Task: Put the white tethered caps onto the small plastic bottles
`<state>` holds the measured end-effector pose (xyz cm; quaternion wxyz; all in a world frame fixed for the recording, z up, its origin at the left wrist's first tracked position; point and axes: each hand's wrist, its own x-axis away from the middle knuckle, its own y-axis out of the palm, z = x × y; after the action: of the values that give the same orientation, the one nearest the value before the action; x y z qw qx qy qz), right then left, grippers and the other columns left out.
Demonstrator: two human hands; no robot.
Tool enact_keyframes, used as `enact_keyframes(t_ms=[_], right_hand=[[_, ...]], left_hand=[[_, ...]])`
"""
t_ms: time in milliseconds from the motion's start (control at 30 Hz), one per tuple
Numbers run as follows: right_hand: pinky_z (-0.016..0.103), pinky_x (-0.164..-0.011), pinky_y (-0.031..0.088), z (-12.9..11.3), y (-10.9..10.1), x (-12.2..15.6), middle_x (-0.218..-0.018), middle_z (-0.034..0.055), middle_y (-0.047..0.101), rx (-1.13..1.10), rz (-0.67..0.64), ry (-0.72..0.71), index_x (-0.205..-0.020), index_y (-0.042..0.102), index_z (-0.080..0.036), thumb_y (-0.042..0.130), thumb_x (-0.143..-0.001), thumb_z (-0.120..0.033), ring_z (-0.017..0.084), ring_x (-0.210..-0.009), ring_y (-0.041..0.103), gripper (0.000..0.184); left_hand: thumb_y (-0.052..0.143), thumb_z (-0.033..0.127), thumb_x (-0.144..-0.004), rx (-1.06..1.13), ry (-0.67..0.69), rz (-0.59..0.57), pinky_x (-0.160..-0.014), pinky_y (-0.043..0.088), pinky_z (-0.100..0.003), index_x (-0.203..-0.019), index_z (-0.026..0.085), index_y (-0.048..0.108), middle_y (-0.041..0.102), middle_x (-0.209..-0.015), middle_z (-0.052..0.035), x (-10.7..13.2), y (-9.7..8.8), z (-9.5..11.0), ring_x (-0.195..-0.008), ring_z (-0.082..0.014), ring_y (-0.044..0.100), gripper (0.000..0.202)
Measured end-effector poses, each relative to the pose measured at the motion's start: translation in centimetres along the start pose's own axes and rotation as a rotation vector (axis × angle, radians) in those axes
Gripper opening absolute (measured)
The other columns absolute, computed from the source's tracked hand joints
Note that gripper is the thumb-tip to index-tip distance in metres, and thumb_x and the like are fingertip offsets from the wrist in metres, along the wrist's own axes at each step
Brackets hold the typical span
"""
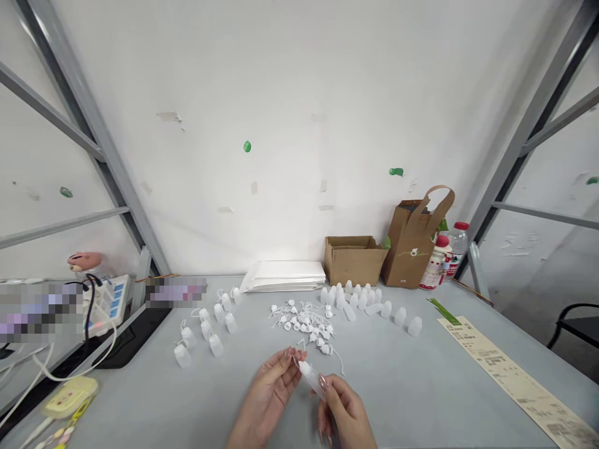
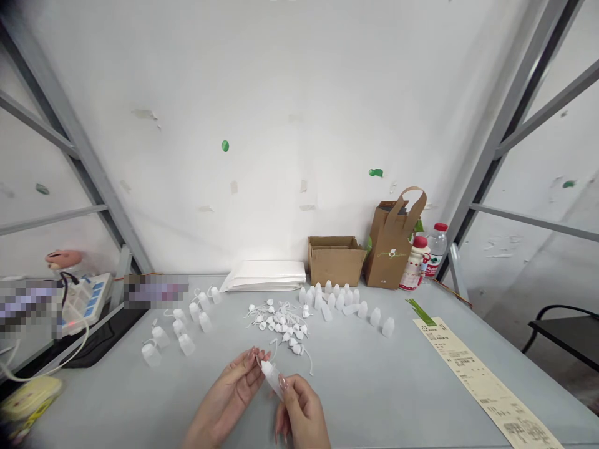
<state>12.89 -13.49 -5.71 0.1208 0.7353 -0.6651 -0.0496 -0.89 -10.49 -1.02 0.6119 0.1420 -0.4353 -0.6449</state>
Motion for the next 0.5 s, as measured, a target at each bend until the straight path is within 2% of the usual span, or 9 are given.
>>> enact_keyframes(t_ms=[167, 267, 500], right_hand=[[0.015, -0.033, 0.024, -0.4, 0.2, 0.0, -0.035, -0.0067, 0.046, 0.020, 0.029, 0.027, -0.065, 0.050, -0.017, 0.049, -0.068, -0.070, 0.004, -0.029, 0.033, 0.053], [0.015, -0.032, 0.023, -0.5, 0.5, 0.1, -0.034, -0.0071, 0.046, 0.038, 0.069, 0.024, -0.064, 0.049, -0.017, 0.052, -0.067, -0.069, 0.004, -0.028, 0.032, 0.052], [0.016, -0.033, 0.022, -0.5, 0.8, 0.2, -0.033, -0.0074, 0.045, 0.082, 0.096, 0.021, -0.060, 0.045, -0.019, 0.052, -0.066, -0.069, 0.004, -0.029, 0.032, 0.051]], left_hand=[[0.069, 0.014, -0.068, -0.100, 0.044, -0.037, -0.073, 0.050, -0.021, -0.068, 0.013, 0.070, 0.074, -0.076, -0.0067, 0.0, -0.2, 0.3, -0.074, -0.0136, 0.066, 0.002], [0.073, 0.023, -0.064, -0.226, 0.089, -0.038, -0.074, 0.049, -0.022, -0.069, 0.013, 0.071, 0.074, -0.076, -0.0073, 0.0, -0.2, 0.7, -0.073, -0.0142, 0.065, 0.010], [0.075, 0.041, -0.055, -0.541, 0.179, 0.047, -0.077, 0.046, -0.027, -0.066, 0.014, 0.072, 0.074, -0.075, -0.0092, 0.6, 0.4, 1.6, -0.074, -0.0186, 0.062, 0.029]])
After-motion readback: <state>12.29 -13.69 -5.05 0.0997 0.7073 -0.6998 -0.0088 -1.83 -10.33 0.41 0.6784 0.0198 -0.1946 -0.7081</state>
